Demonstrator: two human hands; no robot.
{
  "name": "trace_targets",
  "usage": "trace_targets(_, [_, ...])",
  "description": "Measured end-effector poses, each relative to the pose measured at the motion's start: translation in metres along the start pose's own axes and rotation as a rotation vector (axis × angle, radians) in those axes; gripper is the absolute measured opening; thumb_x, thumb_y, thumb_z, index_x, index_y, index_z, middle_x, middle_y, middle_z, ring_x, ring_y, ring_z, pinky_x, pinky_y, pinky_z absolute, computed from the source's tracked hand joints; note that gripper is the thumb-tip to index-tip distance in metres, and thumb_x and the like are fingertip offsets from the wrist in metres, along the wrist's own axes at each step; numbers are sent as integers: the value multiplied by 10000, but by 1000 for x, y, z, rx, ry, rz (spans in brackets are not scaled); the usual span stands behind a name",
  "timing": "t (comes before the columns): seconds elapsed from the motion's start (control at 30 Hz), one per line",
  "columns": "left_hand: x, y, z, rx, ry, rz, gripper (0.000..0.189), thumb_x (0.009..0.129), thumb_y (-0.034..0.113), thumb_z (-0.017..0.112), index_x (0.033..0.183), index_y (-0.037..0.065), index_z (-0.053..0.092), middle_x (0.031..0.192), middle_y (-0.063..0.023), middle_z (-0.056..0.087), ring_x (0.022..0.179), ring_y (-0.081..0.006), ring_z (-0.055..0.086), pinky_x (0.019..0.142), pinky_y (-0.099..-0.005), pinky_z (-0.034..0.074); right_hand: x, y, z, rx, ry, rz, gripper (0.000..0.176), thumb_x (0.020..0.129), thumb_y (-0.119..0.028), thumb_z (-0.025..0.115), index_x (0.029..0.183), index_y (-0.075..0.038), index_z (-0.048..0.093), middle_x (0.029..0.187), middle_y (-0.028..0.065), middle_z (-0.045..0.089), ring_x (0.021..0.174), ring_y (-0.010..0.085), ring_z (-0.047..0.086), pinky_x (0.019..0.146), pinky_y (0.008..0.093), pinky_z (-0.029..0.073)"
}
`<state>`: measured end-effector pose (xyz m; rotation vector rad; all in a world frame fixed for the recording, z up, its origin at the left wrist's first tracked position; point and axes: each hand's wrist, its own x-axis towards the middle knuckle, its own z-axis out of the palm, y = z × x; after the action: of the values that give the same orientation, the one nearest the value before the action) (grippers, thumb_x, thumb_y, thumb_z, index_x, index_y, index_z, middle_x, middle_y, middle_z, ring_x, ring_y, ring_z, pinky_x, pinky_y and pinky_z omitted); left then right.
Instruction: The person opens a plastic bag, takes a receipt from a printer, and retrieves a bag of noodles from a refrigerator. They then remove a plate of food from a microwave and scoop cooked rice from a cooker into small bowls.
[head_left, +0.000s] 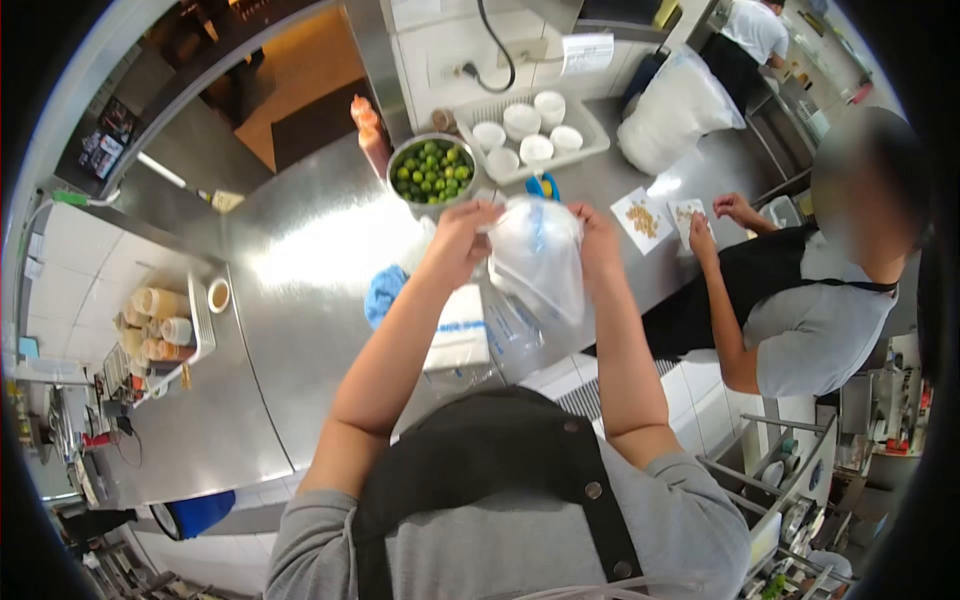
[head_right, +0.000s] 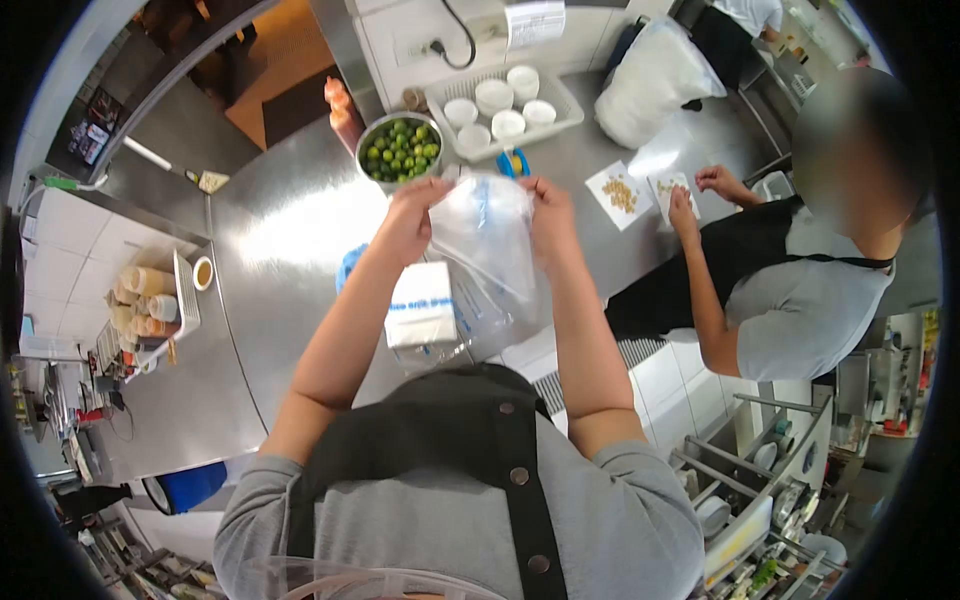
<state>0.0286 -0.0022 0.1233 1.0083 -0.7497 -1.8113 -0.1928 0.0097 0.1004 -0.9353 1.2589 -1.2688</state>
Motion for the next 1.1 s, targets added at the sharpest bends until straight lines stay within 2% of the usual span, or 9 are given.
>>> trace_targets(0.1, [14,-30,-10,144,127,-1,99,934,152,630,910,62,665,712,11,599,568,-94,530,499,-259,399,9,36,-4,-99,-29,76,167,906,-14,602,1045,-29,692,953,53,693,806,142,641,716,287,525])
trace_targets(0.17, [28,-75,-22,570,232,290,140,938,144,591,954,16,646,733,-52,626,611,-192,575,585,-343,468,1,54,6,-96,30,224,202,901,-8,599,1081,-28,688,1019,83,702,872,166,668,760,299,550])
trace_targets(0.33, [36,-138,-40,887,388,613,243,963,182,539,1046,-37,603,974,-195,640,939,-317,621,807,-414,466,-1,113,14,-107,98,-94,190,923,-64,595,1091,-12,668,1041,84,685,826,186,648,741,315,528])
trace_targets(0.47, [36,-134,-52,816,365,494,373,1003,320,520,1065,-45,565,1041,-199,587,1043,-324,568,887,-426,440,10,138,-5,-616,194,-438,231,965,-116,546,1161,-24,627,1176,116,604,943,189,610,825,342,486])
trace_targets(0.57, [11,-107,-32,598,306,658,577,994,476,524,1220,-53,489,1142,-217,531,1104,-335,531,943,-417,429,-25,103,0,-108,133,-346,363,980,-213,556,1291,-28,532,1247,149,528,1097,249,564,936,371,440])
trace_targets(0.67, [8,-126,-20,408,101,786,924,920,610,580,1447,-78,257,1335,-272,409,1206,-382,471,1022,-434,394,-42,92,12,-106,-3,-568,510,974,-287,577,1373,-5,430,1254,177,511,1149,327,523,971,406,415])
trace_targets(0.87, [11,-143,-26,808,181,846,809,885,474,688,1375,-78,355,1280,-275,443,1176,-439,474,1022,-480,384,-48,120,27,-418,106,-590,677,948,-381,619,1426,28,369,1311,235,459,1236,392,443,1067,467,339])
trace_targets(0.97, [11,-142,-40,849,107,730,725,898,375,695,1371,-69,371,1313,-273,440,1192,-450,469,1023,-474,390,-50,109,12,-422,-50,-500,695,955,-443,593,1432,18,384,1375,248,436,1285,397,418,1103,474,310])
trace_targets(1.1, [-11,-122,-38,728,23,522,754,892,250,706,1490,26,306,1430,-218,412,1254,-387,463,1022,-480,404,-21,100,-25,-524,11,-857,674,969,-513,534,1400,-2,453,1448,232,411,1340,392,381,1132,499,274])
